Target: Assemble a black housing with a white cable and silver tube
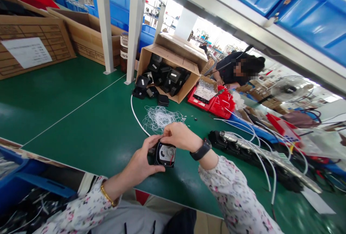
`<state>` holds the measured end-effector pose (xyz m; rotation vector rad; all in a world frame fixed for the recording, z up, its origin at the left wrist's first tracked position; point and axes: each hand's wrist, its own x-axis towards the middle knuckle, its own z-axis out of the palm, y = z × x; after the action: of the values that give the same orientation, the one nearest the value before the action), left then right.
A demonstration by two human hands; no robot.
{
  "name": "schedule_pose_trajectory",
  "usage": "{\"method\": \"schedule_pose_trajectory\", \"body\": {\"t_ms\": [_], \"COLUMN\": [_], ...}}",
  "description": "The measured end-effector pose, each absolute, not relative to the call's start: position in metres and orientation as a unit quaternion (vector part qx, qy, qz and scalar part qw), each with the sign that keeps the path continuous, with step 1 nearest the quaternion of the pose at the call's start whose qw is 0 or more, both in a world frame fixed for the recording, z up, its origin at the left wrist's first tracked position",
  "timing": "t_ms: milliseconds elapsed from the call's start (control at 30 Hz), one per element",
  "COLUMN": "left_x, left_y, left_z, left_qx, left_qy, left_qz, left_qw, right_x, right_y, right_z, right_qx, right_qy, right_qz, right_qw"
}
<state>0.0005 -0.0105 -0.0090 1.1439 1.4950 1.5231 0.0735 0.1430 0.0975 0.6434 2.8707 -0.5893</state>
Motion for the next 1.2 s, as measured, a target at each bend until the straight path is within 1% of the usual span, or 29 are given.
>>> {"method": "schedule_pose_trajectory", "body": {"t_ms": [133,233,367,600,800,900,967,1200], "left_x": [0.0,0.001,0.002,0.0,0.001,0.002,0.002,0.002], "left_y": [-0.012,-0.012,-0.01,-0.012,-0.01,-0.009,-0.009,-0.011], "left_z": [-0.01,-0.012,-0.016,-0.018,-0.019,-0.017,-0.016,-0.015], "left_qx": [0.485,0.48,0.459,0.494,0.455,0.443,0.438,0.424], "left_qy": [0.596,0.593,0.571,0.592,0.578,0.579,0.583,0.605], "left_qz": [0.556,0.563,0.589,0.563,0.587,0.589,0.587,0.568], "left_qw": [0.316,0.318,0.341,0.297,0.338,0.348,0.351,0.362], "right_x": [0.074,0.079,0.085,0.084,0.088,0.089,0.091,0.094], "right_y": [0.151,0.153,0.15,0.145,0.138,0.134,0.133,0.133], "right_z": [0.097,0.097,0.095,0.091,0.092,0.091,0.092,0.1], "right_qx": [0.207,0.185,0.17,0.175,0.174,0.166,0.162,0.152], "right_qy": [0.951,0.95,0.951,0.957,0.958,0.966,0.969,0.969], "right_qz": [-0.205,-0.229,-0.244,-0.229,-0.226,-0.2,-0.184,-0.194], "right_qw": [0.101,0.106,0.08,0.037,0.005,-0.012,-0.012,0.009]}}
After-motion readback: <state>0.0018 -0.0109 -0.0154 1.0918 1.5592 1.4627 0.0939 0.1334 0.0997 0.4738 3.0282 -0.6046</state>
